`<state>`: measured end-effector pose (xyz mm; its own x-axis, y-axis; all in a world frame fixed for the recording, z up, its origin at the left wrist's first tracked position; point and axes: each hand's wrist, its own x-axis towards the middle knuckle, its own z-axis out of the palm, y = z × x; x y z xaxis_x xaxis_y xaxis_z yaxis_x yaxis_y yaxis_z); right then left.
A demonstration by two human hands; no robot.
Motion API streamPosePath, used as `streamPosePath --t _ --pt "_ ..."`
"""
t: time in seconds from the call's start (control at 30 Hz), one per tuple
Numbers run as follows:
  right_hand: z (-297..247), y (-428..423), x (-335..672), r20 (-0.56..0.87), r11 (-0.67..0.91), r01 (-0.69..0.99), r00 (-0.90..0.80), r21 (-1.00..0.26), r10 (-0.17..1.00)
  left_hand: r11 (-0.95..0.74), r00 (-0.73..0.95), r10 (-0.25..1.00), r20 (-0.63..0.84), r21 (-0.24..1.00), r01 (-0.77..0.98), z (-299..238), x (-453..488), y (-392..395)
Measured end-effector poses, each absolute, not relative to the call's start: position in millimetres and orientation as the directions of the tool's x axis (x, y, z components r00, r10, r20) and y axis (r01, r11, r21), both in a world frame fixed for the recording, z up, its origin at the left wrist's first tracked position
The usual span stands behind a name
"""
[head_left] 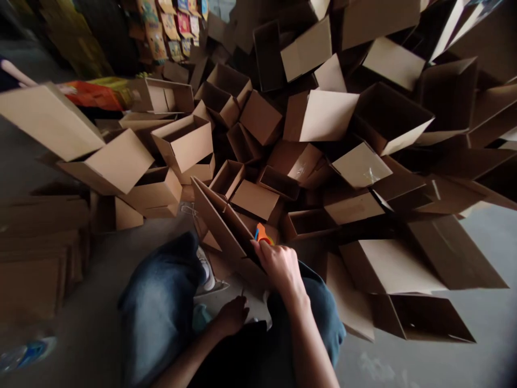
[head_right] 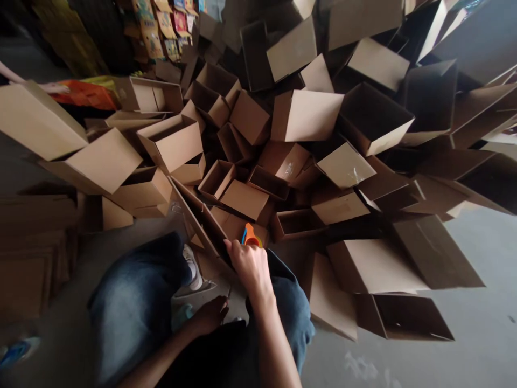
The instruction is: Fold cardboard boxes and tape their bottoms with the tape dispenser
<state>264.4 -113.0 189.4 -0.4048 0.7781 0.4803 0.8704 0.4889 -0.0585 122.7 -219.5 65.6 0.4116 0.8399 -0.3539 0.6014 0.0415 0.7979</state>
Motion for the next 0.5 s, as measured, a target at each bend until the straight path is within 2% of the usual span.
streamPosePath --t 0.07,0.2,0.27,0.3,0.37,0.43,0.5 --pt "193.1 -112.5 268.6 0.505 0.495 0.866 -0.395 -0.074 0.767 0.09 0.375 0.814 -0.445 0.733 0.674 101.5 96.5 -226.2" --pt "203.9 -108.6 268.6 0.556 0.509 0.858 -0.394 -0.062 0.732 0.143 0.365 0.861 -0.354 0.858 0.493 196.7 8.6 -215.9" --pt "210.6 -107.1 264.6 0.575 0.526 0.85 -0.411 -0.04 0.707 0.131 0.171 0.963 -0.209 0.916 0.38 223.7 -38.2 -197.1" --pt "214.4 -106.8 262.2 0.584 0.541 0.84 -0.423 -0.034 0.693 0.099 0.014 0.994 -0.111 0.933 0.345 229.1 -58.4 -185.6" --pt "223.0 -107.2 258.1 0.59 0.583 0.812 -0.459 -0.024 0.665 0.023 -0.276 0.959 0.068 0.949 0.314 227.1 -88.1 -161.4" --pt "231.8 -106.6 256.3 0.568 0.628 0.779 -0.516 -0.001 0.641 -0.017 -0.39 0.914 0.113 0.97 0.243 216.1 -101.7 -138.0" --pt "237.2 -101.3 257.6 0.536 0.673 0.738 -0.586 0.044 0.608 -0.051 -0.43 0.897 0.098 0.992 0.119 202.9 -101.0 -116.4"
